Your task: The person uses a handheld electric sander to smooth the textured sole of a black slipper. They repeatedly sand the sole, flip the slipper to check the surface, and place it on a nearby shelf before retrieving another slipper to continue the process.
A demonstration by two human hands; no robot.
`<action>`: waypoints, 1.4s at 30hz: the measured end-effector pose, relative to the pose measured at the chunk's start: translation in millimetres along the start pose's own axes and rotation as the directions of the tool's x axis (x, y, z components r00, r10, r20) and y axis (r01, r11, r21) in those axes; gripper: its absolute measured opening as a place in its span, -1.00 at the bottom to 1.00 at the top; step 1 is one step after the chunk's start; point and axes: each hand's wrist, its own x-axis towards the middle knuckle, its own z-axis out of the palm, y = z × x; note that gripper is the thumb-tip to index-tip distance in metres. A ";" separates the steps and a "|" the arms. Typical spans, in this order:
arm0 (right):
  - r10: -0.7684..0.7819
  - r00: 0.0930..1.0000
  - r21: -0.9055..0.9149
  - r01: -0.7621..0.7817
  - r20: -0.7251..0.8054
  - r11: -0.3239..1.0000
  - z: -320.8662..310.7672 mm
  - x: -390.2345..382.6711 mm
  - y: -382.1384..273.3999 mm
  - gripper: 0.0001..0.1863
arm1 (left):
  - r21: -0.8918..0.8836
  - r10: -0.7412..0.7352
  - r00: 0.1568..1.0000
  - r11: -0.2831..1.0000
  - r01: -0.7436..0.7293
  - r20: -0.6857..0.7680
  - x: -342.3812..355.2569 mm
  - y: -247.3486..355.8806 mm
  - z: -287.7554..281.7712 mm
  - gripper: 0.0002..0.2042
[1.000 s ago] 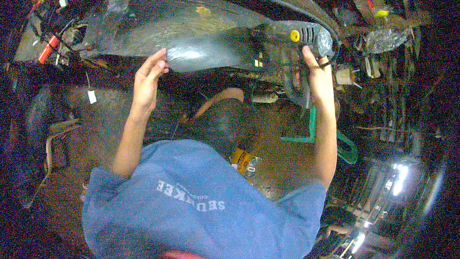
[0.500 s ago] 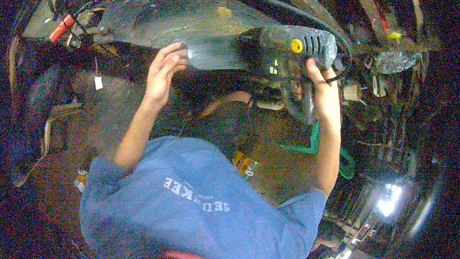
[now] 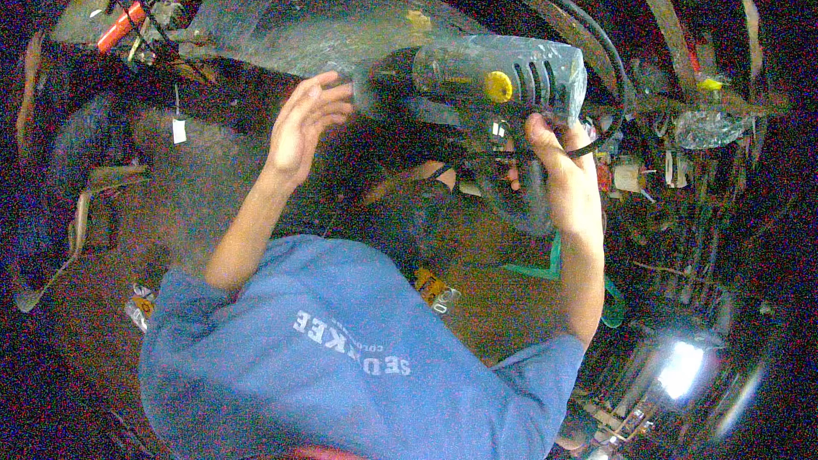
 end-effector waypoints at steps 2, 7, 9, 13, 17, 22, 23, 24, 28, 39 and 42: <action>0.000 1.000 -0.018 0.000 -0.004 1.000 4.9 -4.4 -6.9 -0.70 | -0.015 -0.019 1.000 1.000 0.019 -0.004 -1.0 1.1 0.7 -0.56; 0.031 0.999 -0.011 -0.031 0.038 0.999 10.6 -21.7 -27.5 -0.73 | -0.053 -0.071 0.997 0.996 0.071 -0.003 2.7 0.6 -0.9 -0.48; 0.028 0.995 -0.010 -0.027 0.092 1.000 11.1 -27.4 -33.3 -0.70 | -0.103 -0.090 0.996 0.991 0.091 0.017 5.6 0.1 -3.6 -0.45; -0.016 0.994 -0.068 0.023 0.107 0.997 10.4 -35.1 -38.3 -0.66 | -0.105 -0.113 0.993 0.988 0.117 0.042 11.0 0.4 -10.7 -0.40; 0.004 0.993 -0.120 0.010 0.116 0.993 4.5 -38.4 -42.5 -0.61 | -0.082 -0.126 0.990 0.988 0.131 0.057 16.3 3.4 -14.8 -0.43; 0.011 0.990 -0.288 0.030 0.139 0.957 -9.3 -33.3 -47.8 -0.66 | 0.046 -0.147 0.987 0.988 0.144 0.069 19.8 14.0 -15.2 -0.53; 0.008 0.993 -0.306 0.030 0.121 0.952 -11.7 -33.1 -47.1 -0.68 | 0.069 -0.149 0.986 0.987 0.144 0.072 18.6 16.2 -15.3 -0.54; 0.001 0.995 -0.323 0.032 0.103 0.946 -13.8 -32.4 -45.4 -0.70 | 0.094 -0.148 0.986 0.986 0.141 0.077 18.2 18.6 -16.0 -0.55; 0.028 0.999 -0.354 -0.017 0.026 0.935 -27.1 -30.8 -38.4 -0.76 | 0.242 -0.153 0.985 0.962 0.131 0.075 17.8 23.7 -15.9 -0.56; 0.017 0.992 -0.294 -0.054 -0.126 0.954 -73.7 -17.8 11.3 -0.55 | 0.771 0.117 0.991 0.625 -0.125 0.065 0.4 18.5 7.7 -0.30; -0.017 0.992 -0.266 -0.017 -0.127 0.964 -79.7 -9.6 23.6 -0.56 | 0.893 0.325 0.911 0.285 -0.350 0.253 3.8 15.9 28.5 -0.06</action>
